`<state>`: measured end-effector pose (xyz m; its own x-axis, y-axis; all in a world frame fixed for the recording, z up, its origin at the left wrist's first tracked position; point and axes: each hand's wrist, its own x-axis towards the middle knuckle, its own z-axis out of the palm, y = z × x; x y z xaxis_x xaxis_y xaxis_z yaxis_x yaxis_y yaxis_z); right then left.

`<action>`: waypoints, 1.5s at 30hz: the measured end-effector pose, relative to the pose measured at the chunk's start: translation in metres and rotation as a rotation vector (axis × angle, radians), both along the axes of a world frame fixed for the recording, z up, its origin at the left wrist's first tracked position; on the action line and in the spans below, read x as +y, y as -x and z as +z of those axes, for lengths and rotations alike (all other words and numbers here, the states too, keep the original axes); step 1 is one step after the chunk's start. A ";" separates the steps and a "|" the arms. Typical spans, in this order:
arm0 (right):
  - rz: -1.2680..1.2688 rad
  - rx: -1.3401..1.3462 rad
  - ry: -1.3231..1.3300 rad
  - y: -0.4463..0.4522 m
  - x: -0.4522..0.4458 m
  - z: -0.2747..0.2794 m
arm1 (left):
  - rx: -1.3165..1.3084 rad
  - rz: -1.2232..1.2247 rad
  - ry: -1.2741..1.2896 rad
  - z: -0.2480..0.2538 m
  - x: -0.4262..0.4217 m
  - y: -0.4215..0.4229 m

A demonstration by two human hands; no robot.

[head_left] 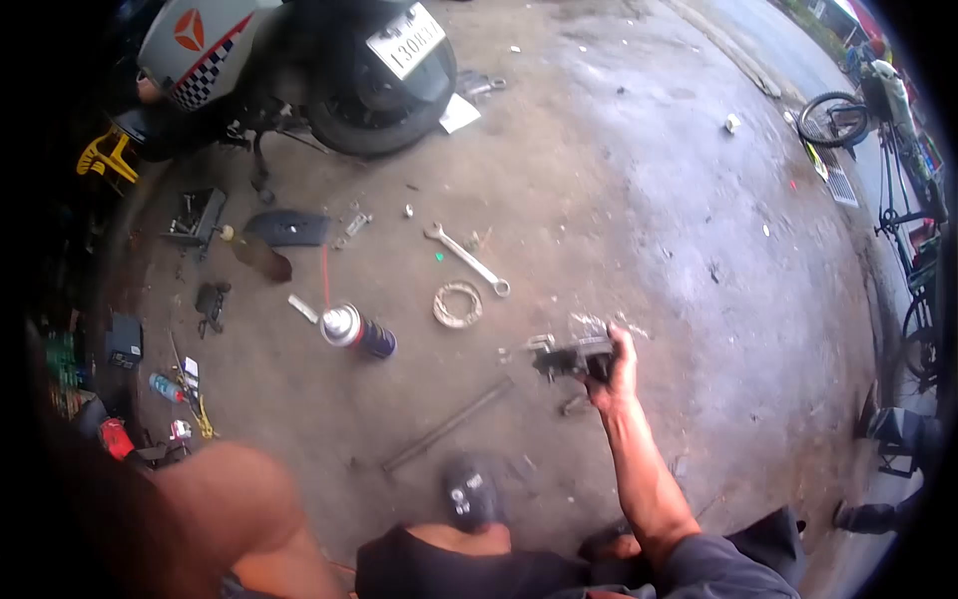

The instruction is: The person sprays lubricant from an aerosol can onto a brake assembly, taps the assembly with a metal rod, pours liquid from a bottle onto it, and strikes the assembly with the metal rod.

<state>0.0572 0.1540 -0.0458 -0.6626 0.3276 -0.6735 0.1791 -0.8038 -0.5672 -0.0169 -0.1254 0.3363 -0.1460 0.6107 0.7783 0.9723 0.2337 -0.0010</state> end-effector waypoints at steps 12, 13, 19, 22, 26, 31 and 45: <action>0.038 0.126 0.107 0.005 -0.004 -0.018 | -0.004 0.108 -0.151 -0.010 -0.019 0.000; 0.076 0.118 0.074 0.015 -0.005 -0.007 | 0.014 0.102 -0.160 -0.009 -0.020 -0.001; 0.004 0.021 0.078 0.005 -0.010 -0.009 | -0.168 0.247 -0.350 -0.052 -0.026 -0.014; -0.060 0.066 0.086 0.005 0.007 -0.054 | -0.867 0.570 -0.139 -0.224 -0.046 -0.011; -0.071 0.153 0.036 0.006 0.004 -0.030 | -1.256 0.831 0.692 -0.389 -0.104 -0.088; -0.194 0.156 -0.042 0.012 -0.004 -0.059 | -1.099 0.932 0.733 -0.435 -0.109 -0.130; 0.588 0.038 -1.594 0.012 0.031 -0.078 | -1.539 1.027 0.678 -0.417 -0.097 -0.115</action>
<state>0.0450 0.1853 -0.1238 -0.9388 0.3362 0.0749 0.1917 0.6907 -0.6973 0.0985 -0.2224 -0.0807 -0.7863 -0.0379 -0.6167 -0.2425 0.9370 0.2516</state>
